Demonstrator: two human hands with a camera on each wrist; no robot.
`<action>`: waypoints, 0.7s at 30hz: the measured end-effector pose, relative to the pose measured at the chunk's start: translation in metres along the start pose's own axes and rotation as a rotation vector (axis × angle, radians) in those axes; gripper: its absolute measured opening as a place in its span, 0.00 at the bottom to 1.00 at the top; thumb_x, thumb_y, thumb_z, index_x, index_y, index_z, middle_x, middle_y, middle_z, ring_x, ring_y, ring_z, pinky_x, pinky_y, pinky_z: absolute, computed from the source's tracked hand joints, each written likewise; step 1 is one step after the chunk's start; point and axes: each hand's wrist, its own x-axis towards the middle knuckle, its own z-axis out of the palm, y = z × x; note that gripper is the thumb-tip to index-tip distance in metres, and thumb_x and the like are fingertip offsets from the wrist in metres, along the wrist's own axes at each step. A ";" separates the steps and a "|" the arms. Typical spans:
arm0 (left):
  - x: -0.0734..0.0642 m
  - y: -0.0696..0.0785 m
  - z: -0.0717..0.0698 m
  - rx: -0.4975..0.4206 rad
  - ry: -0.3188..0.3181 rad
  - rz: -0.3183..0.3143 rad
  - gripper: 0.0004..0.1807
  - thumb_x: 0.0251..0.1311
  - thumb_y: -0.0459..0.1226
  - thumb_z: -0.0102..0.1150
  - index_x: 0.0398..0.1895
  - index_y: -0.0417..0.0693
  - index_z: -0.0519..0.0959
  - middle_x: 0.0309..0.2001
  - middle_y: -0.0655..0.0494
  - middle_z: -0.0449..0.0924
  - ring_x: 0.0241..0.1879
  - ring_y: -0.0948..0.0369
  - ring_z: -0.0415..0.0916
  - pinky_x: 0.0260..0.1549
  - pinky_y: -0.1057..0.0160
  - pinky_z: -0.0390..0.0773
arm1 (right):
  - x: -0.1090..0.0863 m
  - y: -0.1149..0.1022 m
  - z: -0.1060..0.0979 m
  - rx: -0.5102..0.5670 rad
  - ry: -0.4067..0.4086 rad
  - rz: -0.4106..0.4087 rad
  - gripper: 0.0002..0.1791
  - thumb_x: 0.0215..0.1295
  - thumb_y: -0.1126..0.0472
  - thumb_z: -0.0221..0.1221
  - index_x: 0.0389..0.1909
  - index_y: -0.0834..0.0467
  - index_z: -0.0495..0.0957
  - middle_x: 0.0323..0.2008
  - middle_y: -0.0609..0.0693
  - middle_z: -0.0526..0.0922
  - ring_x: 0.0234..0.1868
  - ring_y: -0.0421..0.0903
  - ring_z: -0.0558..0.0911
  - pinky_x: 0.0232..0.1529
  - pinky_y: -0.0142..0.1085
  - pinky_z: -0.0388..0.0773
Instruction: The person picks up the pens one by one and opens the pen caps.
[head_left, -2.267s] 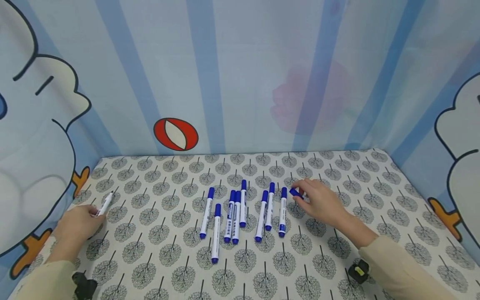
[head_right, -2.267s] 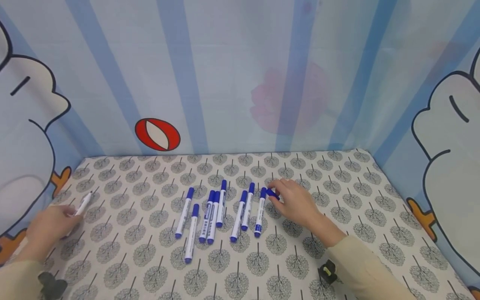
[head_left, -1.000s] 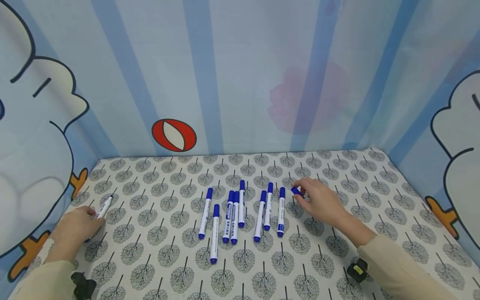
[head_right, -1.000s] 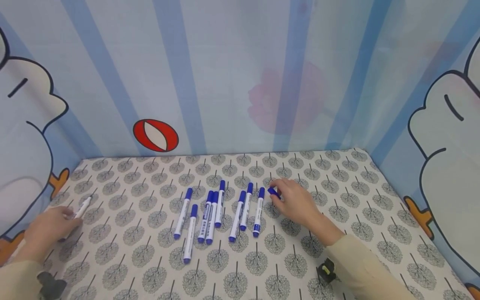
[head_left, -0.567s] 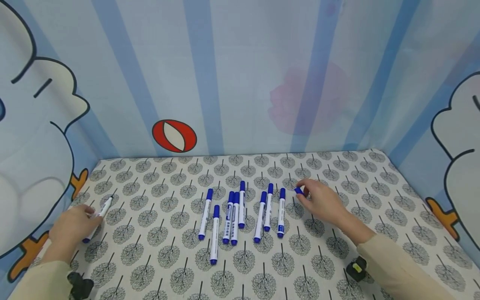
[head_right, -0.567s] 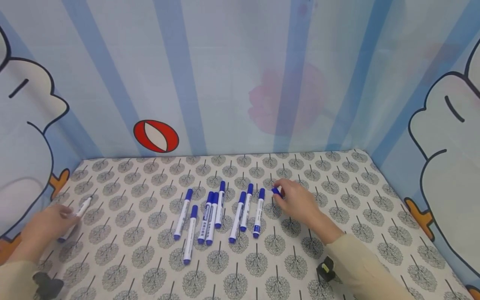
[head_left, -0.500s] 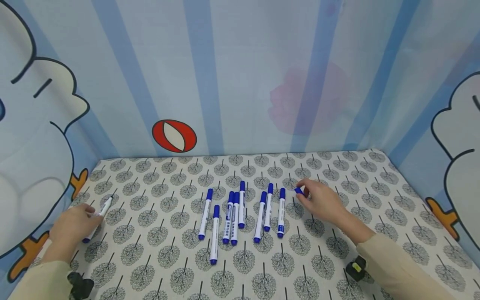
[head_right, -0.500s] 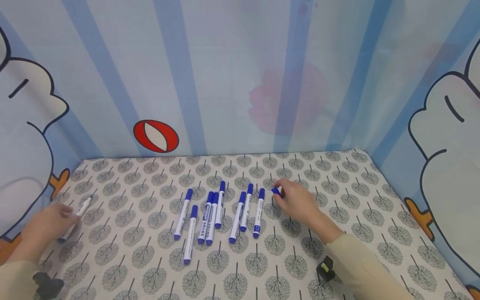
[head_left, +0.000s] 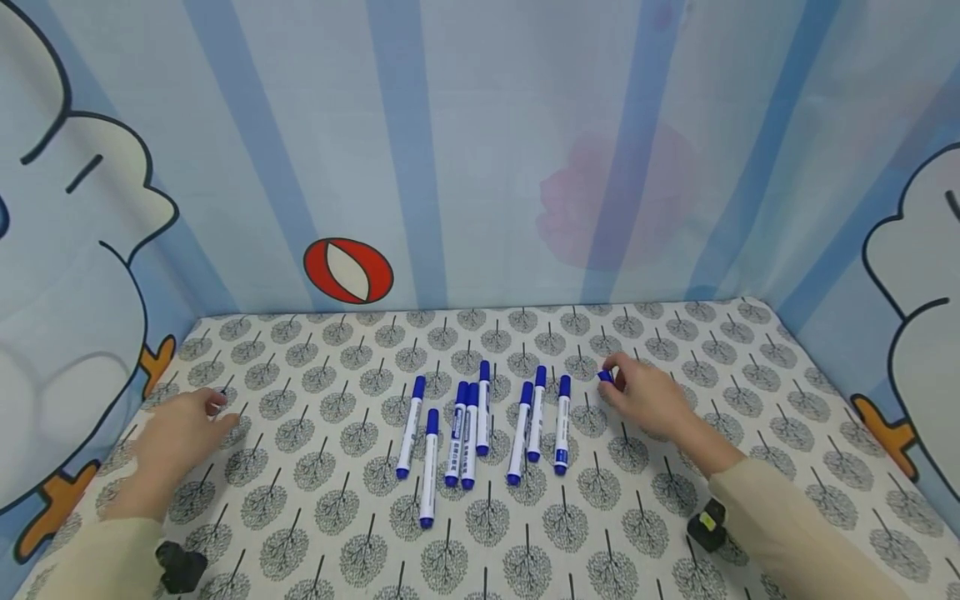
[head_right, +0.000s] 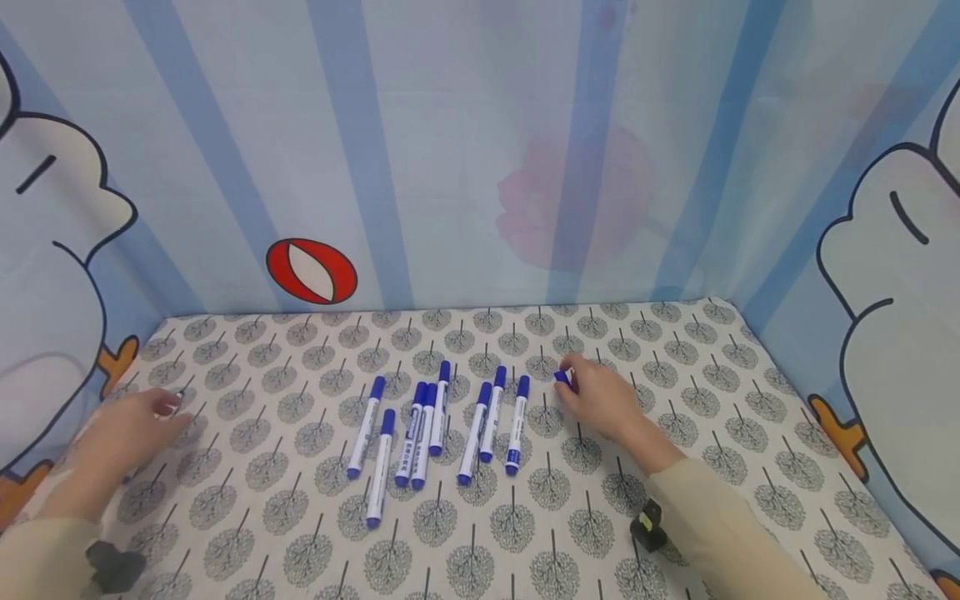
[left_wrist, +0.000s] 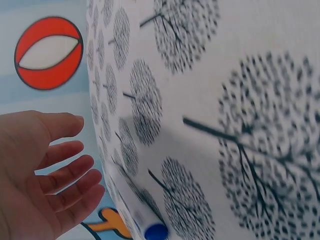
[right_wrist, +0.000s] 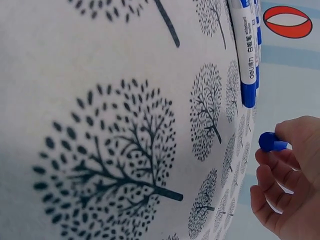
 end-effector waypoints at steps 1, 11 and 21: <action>0.000 0.003 0.001 0.000 0.004 0.015 0.25 0.57 0.43 0.56 0.51 0.34 0.70 0.49 0.31 0.71 0.33 0.44 0.76 0.18 0.56 0.72 | 0.001 0.001 0.000 -0.005 0.000 0.004 0.16 0.60 0.57 0.58 0.45 0.61 0.72 0.22 0.47 0.75 0.17 0.40 0.69 0.16 0.32 0.67; 0.001 0.032 0.005 0.008 0.054 0.158 0.23 0.56 0.44 0.58 0.50 0.37 0.73 0.46 0.35 0.75 0.33 0.46 0.76 0.19 0.56 0.73 | 0.004 0.009 0.001 -0.040 0.003 0.043 0.14 0.61 0.58 0.57 0.43 0.63 0.71 0.20 0.48 0.74 0.14 0.41 0.68 0.14 0.32 0.64; -0.001 0.062 0.014 -0.025 0.075 0.258 0.21 0.55 0.42 0.60 0.48 0.38 0.75 0.45 0.37 0.77 0.33 0.48 0.77 0.21 0.56 0.75 | 0.005 0.018 0.000 -0.037 -0.048 0.114 0.17 0.62 0.56 0.54 0.44 0.66 0.69 0.21 0.50 0.76 0.15 0.42 0.69 0.15 0.33 0.65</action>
